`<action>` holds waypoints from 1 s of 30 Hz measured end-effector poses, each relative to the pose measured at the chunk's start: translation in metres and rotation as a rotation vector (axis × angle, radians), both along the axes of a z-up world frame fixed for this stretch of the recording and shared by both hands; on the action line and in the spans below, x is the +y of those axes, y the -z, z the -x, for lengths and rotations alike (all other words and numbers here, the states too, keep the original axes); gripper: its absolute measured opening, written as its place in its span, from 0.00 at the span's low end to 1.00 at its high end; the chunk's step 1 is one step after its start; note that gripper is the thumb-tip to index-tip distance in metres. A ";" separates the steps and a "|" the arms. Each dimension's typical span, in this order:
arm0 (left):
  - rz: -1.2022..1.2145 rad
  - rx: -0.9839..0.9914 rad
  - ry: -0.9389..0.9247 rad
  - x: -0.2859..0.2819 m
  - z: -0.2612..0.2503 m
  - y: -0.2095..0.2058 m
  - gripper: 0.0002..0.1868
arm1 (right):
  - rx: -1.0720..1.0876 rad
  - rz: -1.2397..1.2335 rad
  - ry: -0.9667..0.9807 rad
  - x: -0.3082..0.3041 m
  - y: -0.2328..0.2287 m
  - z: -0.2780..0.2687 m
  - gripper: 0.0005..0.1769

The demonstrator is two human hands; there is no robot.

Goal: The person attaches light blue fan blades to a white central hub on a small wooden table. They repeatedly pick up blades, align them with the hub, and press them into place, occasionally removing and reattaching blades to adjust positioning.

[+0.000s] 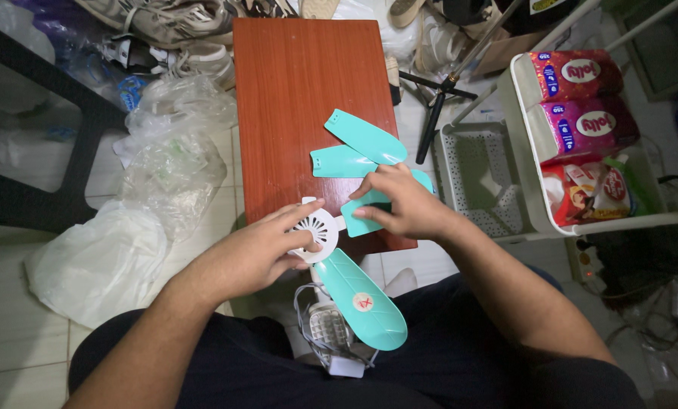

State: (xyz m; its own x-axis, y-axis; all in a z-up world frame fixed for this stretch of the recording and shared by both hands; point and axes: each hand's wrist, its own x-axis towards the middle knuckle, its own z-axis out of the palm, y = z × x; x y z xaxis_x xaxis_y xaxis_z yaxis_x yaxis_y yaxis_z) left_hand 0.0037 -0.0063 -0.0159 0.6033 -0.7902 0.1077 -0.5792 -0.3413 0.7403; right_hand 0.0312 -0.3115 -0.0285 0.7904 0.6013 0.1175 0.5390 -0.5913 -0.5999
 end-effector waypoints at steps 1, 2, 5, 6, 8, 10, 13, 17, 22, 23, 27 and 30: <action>-0.003 0.005 -0.001 0.000 0.000 0.000 0.15 | 0.005 0.004 0.008 0.000 0.000 0.001 0.15; -0.007 0.010 0.001 0.000 0.000 0.000 0.15 | 0.009 0.007 0.016 0.001 -0.001 0.002 0.15; -0.011 0.015 0.002 0.000 0.000 -0.001 0.15 | -0.029 -0.001 0.016 0.003 -0.004 0.004 0.14; -0.010 0.014 0.000 0.000 0.000 -0.001 0.15 | -0.040 0.000 0.021 0.004 -0.005 0.005 0.14; -0.008 0.011 0.002 -0.001 0.000 0.000 0.15 | -0.060 0.002 0.030 0.005 -0.007 0.007 0.15; -0.009 0.001 0.006 0.000 0.000 0.001 0.15 | -0.072 0.016 0.036 0.006 -0.008 0.008 0.14; 0.001 -0.019 0.010 0.001 -0.001 0.003 0.16 | -0.095 0.022 0.049 0.009 -0.006 0.009 0.14; 0.013 -0.002 0.013 0.000 -0.001 0.006 0.17 | -0.120 -0.002 0.059 0.010 -0.004 0.009 0.14; 0.056 0.048 0.034 0.000 -0.003 0.007 0.17 | -0.074 -0.021 0.067 0.012 -0.005 0.009 0.13; 0.056 0.036 0.038 -0.001 -0.003 0.008 0.18 | -0.072 -0.025 0.067 0.013 -0.006 0.010 0.13; 0.049 0.003 0.043 -0.002 -0.003 0.010 0.18 | -0.086 0.015 0.119 0.018 -0.005 0.014 0.13; 0.054 0.013 0.041 -0.004 -0.003 0.009 0.19 | -0.054 0.022 0.126 0.019 -0.005 0.014 0.13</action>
